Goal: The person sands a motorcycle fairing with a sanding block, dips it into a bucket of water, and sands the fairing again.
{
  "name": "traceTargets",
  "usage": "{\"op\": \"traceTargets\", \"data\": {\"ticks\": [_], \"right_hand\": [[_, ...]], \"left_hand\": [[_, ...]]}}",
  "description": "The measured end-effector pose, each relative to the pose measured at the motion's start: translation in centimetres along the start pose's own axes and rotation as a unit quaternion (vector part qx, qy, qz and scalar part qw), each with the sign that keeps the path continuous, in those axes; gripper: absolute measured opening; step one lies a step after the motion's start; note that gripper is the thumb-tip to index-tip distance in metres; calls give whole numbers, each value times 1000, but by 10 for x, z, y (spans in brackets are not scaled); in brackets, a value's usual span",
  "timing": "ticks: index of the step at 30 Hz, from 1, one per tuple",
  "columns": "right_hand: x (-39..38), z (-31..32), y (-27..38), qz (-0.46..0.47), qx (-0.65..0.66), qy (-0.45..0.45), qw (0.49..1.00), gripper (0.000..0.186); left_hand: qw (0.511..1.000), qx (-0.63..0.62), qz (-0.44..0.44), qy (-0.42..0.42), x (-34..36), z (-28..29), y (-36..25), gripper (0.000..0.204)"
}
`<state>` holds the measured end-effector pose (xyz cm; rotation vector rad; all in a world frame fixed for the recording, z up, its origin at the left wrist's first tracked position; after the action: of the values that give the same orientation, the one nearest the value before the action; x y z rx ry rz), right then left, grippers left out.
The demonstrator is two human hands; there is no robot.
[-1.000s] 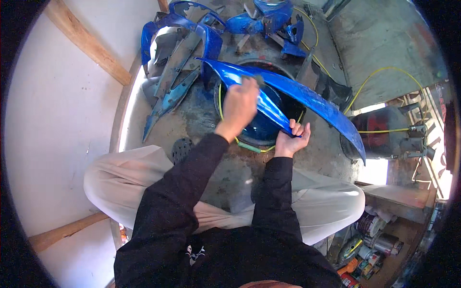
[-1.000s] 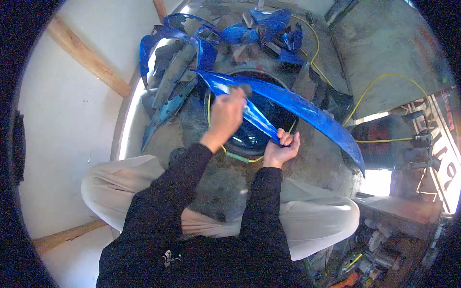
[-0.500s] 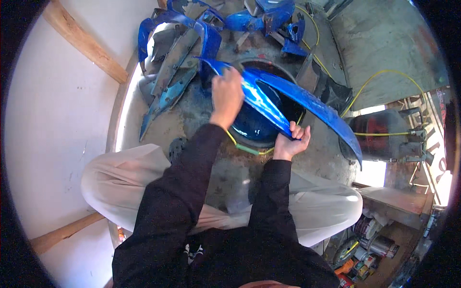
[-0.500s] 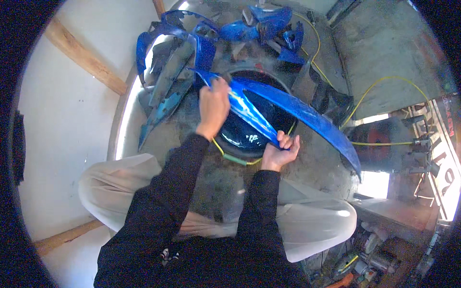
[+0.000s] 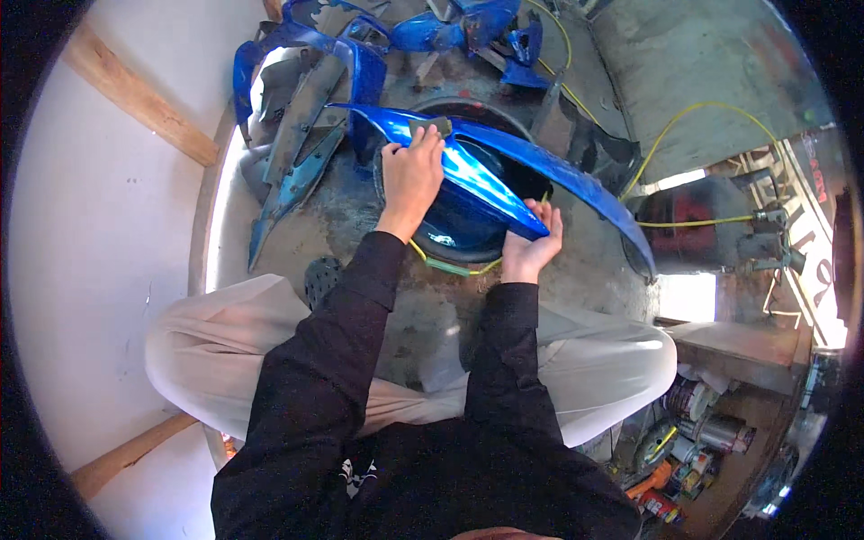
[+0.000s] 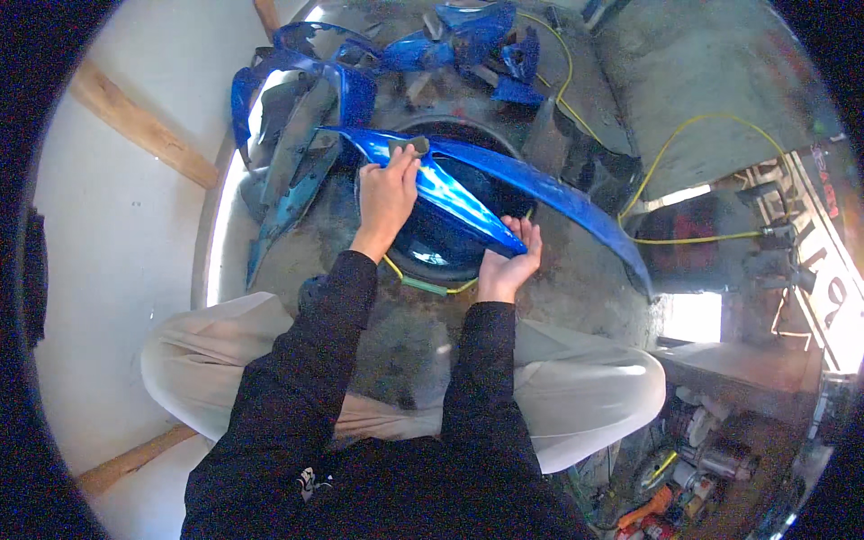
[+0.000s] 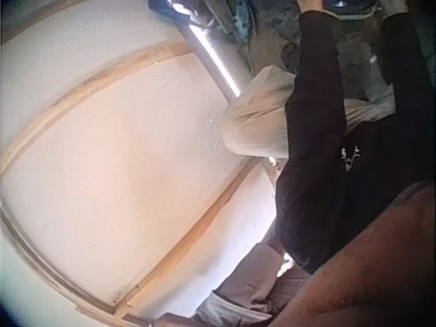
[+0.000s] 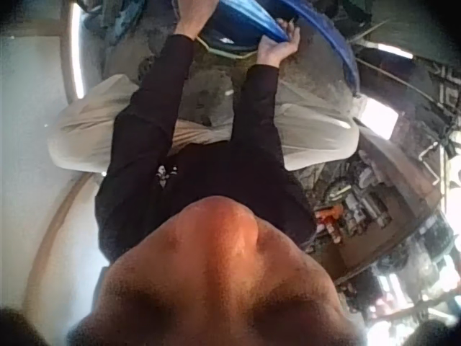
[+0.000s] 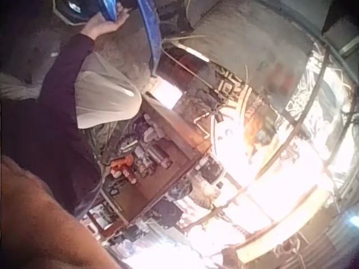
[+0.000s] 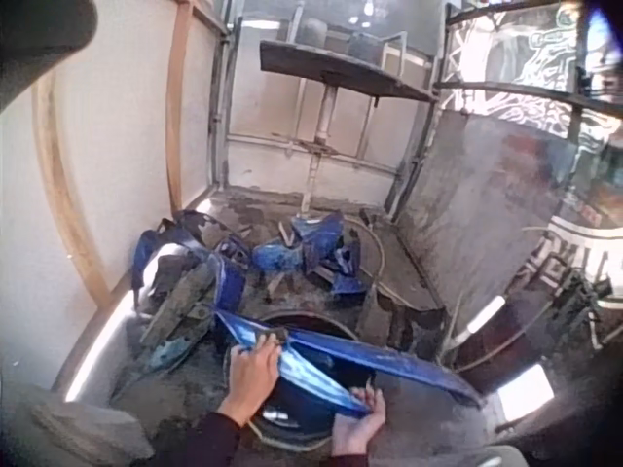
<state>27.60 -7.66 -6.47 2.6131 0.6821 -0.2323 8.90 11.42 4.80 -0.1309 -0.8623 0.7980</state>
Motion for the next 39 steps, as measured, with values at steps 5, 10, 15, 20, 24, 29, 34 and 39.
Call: {"op": "traceTargets", "data": {"ticks": [5,10,15,20,24,29,34,39], "right_hand": [[1,-10,19,0,-193,14,981,74],[12,-37,53,75,-358,40,930,74],[49,-37,71,46,-344,-28,937,63],[108,-24,69,49,-254,-5,966,36],[86,-18,72,24,-172,48,984,28],[44,-5,73,-5,-115,92,989,26],[29,-3,72,13,-128,92,987,27],[33,-9,65,31,-101,84,991,29]], "left_hand": [[998,24,23,61,-1,-5,3,32],[1000,17,-11,4,0,-2,-1,31],[999,28,-2,32,-5,-9,3,31],[1000,7,0,15,-7,-6,2,30],[999,-22,32,20,-8,2,16,29],[997,29,54,47,-9,-9,7,26],[995,-26,-91,19,-33,1,-60,27],[998,50,42,20,-3,3,10,31]]}}
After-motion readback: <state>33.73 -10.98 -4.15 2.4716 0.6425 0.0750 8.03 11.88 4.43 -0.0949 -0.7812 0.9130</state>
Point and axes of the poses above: each hand's wrist, its own x-axis towards the middle knuckle, its own z-axis out of the back of the hand, y = z × x, the point moved 10 cm from there along x, towards the middle knuckle, and after that the axes turned 4 degrees about x, right-handed, at the moved point
